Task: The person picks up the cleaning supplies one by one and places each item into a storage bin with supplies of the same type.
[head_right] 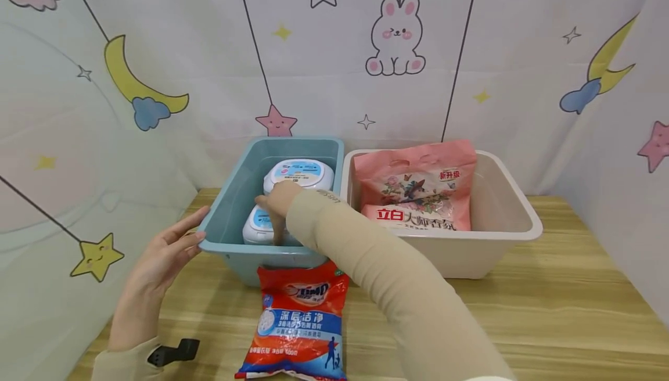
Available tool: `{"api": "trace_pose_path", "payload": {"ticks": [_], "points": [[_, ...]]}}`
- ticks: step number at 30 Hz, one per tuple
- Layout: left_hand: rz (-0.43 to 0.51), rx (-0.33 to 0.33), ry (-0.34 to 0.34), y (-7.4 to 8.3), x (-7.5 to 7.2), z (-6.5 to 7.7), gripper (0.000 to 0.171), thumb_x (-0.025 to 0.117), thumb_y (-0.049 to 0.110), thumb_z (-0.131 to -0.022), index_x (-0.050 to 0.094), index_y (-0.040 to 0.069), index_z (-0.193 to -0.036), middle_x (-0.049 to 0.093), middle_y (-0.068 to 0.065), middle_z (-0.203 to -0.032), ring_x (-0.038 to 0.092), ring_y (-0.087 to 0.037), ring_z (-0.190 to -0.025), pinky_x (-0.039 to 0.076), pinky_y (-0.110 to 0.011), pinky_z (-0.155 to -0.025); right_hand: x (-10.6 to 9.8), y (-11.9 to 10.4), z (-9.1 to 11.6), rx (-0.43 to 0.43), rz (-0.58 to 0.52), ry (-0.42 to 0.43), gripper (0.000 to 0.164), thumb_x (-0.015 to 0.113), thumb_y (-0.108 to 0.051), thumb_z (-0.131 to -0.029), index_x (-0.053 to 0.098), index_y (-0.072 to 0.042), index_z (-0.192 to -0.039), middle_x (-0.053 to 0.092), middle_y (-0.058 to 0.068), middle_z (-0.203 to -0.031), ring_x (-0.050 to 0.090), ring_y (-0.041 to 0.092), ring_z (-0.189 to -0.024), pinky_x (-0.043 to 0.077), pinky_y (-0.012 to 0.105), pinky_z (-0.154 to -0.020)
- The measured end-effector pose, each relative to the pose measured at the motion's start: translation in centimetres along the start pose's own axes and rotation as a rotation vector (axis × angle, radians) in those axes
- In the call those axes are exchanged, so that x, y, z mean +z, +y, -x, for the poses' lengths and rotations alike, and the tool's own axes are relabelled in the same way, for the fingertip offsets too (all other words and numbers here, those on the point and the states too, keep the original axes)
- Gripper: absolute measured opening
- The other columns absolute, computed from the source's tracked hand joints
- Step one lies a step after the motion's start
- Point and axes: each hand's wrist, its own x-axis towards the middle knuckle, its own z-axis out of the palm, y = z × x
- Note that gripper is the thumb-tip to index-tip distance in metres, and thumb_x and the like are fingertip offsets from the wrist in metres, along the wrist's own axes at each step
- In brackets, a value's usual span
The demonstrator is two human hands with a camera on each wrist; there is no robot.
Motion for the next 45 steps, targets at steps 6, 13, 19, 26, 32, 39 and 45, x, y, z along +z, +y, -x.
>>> {"api": "trace_pose_path", "payload": {"ticks": [6, 13, 19, 26, 32, 39, 45], "points": [[0.010, -0.005, 0.006, 0.0, 0.2, -0.2, 0.062, 0.058, 0.010, -0.096, 0.028, 0.001, -0.149, 0.047, 0.007, -0.124, 0.055, -0.003, -0.092, 0.051, -0.013, -0.081, 0.0, 0.5, -0.3, -0.004, 0.006, -0.033, 0.103, 0.074, -0.054, -0.076, 0.007, -0.041, -0.153, 0.015, 0.010, -0.161, 0.038, 0.032, -0.131, 0.045, 0.043, -0.104], [-0.006, -0.015, 0.015, 0.1, 0.2, -0.1, 0.062, 0.058, 0.010, -0.096, 0.028, 0.001, -0.149, 0.046, 0.007, -0.125, 0.055, -0.004, -0.093, 0.051, -0.014, -0.082, 0.2, 0.5, -0.2, 0.001, -0.007, -0.019, 0.101, 0.075, -0.054, -0.076, 0.010, -0.043, -0.152, 0.016, 0.007, -0.161, 0.043, 0.031, -0.126, 0.049, 0.041, -0.099], [-0.013, -0.012, 0.014, 0.1, 0.2, -0.1, 0.062, 0.058, 0.011, -0.096, 0.029, 0.002, -0.150, 0.045, 0.006, -0.126, 0.055, -0.004, -0.093, 0.051, -0.014, -0.082, 0.3, 0.5, 0.3, 0.005, -0.035, -0.029, 0.101, 0.075, -0.053, -0.076, 0.009, -0.044, -0.152, 0.016, 0.006, -0.161, 0.040, 0.031, -0.129, 0.048, 0.043, -0.101], [-0.004, -0.006, 0.012, 0.1, 0.2, -0.1, 0.062, 0.058, 0.010, -0.096, 0.028, 0.002, -0.150, 0.044, 0.006, -0.128, 0.055, -0.004, -0.094, 0.051, -0.014, -0.082, 0.1, 0.7, 0.2, -0.029, -0.017, -0.059, 0.102, 0.073, -0.050, -0.079, 0.005, -0.038, -0.154, 0.022, 0.008, -0.159, 0.034, 0.028, -0.135, 0.043, 0.045, -0.106], [-0.007, -0.001, 0.002, 0.0, 0.2, -0.2, 0.062, 0.057, 0.010, -0.096, 0.028, 0.002, -0.150, 0.041, 0.008, -0.133, 0.055, -0.003, -0.097, 0.051, -0.013, -0.083, 0.2, 1.1, 0.3, -0.038, -0.035, -0.058, 0.101, 0.074, -0.051, -0.079, 0.006, -0.041, -0.153, 0.024, 0.007, -0.159, 0.036, 0.028, -0.132, 0.045, 0.044, -0.104], [-0.012, 0.001, -0.008, 0.0, 0.1, -0.2, 0.062, 0.057, 0.012, -0.096, 0.027, 0.003, -0.150, 0.040, 0.008, -0.135, 0.056, -0.003, -0.100, 0.050, -0.014, -0.086, 0.1, 2.1, 1.0, -0.070, -0.075, -0.043, 0.097, 0.074, -0.051, -0.078, 0.014, -0.040, -0.153, 0.024, 0.006, -0.159, 0.032, 0.030, -0.137, 0.034, 0.053, -0.112], [-0.016, -0.002, -0.003, -0.1, 0.0, -0.1, 0.062, 0.057, 0.012, -0.096, 0.027, 0.003, -0.151, 0.043, 0.009, -0.131, 0.057, -0.003, -0.101, 0.050, -0.014, -0.086, 0.1, 2.6, 1.3, -0.075, -0.094, -0.027, 0.091, 0.075, -0.048, -0.078, 0.021, -0.040, -0.151, 0.028, 0.004, -0.157, 0.033, 0.028, -0.135, 0.034, 0.053, -0.112]]}}
